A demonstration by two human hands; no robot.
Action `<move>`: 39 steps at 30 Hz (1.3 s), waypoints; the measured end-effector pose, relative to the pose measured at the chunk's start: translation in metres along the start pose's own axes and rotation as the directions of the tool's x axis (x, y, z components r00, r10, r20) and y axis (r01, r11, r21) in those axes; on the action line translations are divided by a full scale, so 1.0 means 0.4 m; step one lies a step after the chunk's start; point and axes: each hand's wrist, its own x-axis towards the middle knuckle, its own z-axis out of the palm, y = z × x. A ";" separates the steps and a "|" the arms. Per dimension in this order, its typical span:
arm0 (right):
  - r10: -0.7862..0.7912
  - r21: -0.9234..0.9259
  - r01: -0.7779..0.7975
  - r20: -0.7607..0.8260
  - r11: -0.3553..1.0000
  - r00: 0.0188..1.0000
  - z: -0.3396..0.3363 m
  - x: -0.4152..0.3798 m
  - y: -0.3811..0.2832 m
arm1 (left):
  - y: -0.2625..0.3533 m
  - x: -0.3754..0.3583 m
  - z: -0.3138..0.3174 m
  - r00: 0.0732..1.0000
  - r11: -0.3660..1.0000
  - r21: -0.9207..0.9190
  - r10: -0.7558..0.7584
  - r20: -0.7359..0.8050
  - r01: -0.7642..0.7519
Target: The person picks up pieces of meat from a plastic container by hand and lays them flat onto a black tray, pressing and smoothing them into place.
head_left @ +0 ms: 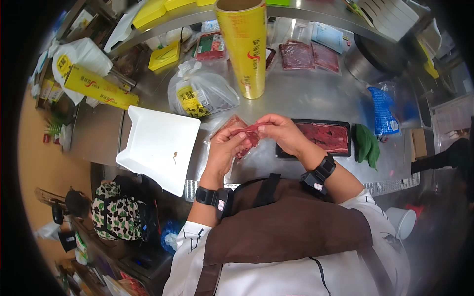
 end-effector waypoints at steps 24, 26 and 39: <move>-0.040 0.231 0.092 -0.224 0.969 0.974 -0.096 -0.124 -0.015 | -0.079 0.047 0.143 0.991 0.957 -0.264 0.129 0.024 -0.118; -0.087 0.238 0.149 -0.253 0.960 0.964 -0.112 -0.124 0.004 | -0.113 0.059 0.139 0.983 0.956 -0.243 0.181 0.043 -0.165; -0.177 -0.377 0.022 -0.383 0.926 0.907 -0.180 -0.266 0.022 | -0.156 0.035 0.204 0.995 0.901 0.429 0.026 0.101 -0.067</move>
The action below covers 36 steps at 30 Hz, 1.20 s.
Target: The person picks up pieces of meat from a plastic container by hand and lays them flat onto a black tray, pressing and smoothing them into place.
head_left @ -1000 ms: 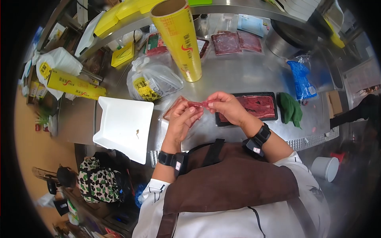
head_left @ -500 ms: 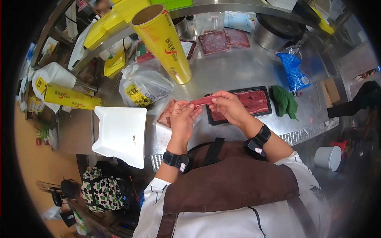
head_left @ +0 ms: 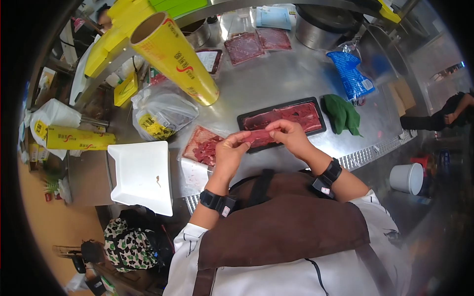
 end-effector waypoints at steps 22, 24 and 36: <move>-0.145 -0.341 0.079 -0.172 0.937 0.974 -0.050 0.084 0.084 | -0.083 0.113 0.032 0.904 0.681 0.636 0.422 0.067 -0.365; -0.268 -0.370 0.194 -0.159 0.908 0.950 -0.054 0.094 0.089 | -0.080 0.121 0.032 0.884 0.638 0.657 0.457 0.097 -0.402; -0.420 -0.618 0.319 -0.020 0.719 0.908 -0.068 0.123 0.060 | -0.069 0.143 0.027 0.896 0.636 0.665 0.429 0.117 -0.391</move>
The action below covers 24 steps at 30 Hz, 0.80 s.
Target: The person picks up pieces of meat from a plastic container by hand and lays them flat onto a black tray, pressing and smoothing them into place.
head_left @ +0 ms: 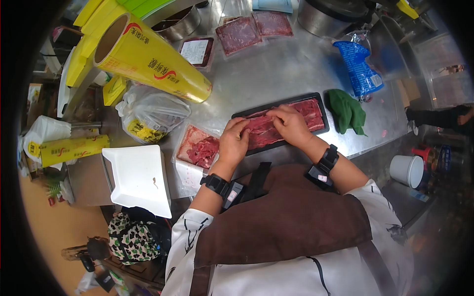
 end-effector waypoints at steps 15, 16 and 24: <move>-0.065 -0.231 0.061 -0.008 0.971 0.998 0.017 0.004 0.001 | 0.006 0.008 0.008 0.999 0.989 0.142 0.038 0.034 -0.042; -0.065 -0.240 0.062 -0.003 0.969 0.998 0.016 0.003 -0.001 | 0.007 0.008 0.007 0.999 0.989 0.143 0.038 0.035 -0.043; -0.059 -0.261 0.060 0.013 0.963 0.998 0.016 -0.001 -0.005 | 0.014 0.007 -0.005 0.996 0.985 0.162 0.055 0.075 -0.067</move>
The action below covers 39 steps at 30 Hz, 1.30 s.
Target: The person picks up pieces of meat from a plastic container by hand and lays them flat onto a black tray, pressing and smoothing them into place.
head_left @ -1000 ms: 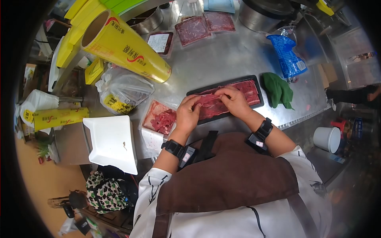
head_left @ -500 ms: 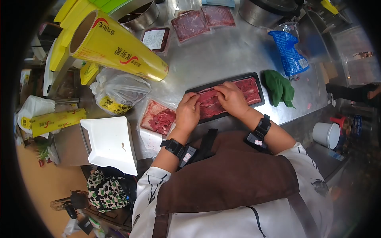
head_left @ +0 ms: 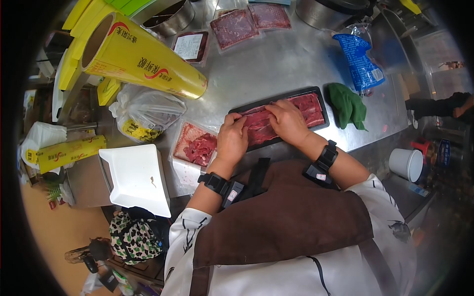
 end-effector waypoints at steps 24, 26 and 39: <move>-0.055 -0.021 0.054 -0.054 0.998 0.997 -0.042 0.019 -0.009 | -0.036 0.004 -0.025 0.925 0.916 0.142 0.358 0.129 -0.374; -0.119 -0.015 0.118 -0.054 0.993 0.991 -0.046 0.014 0.000 | -0.034 -0.006 -0.038 0.924 0.913 0.170 0.345 0.168 -0.371; -0.251 -0.106 0.259 0.085 0.960 0.964 -0.014 0.064 0.012 | -0.015 -0.020 -0.041 0.917 0.901 0.260 0.267 0.296 -0.347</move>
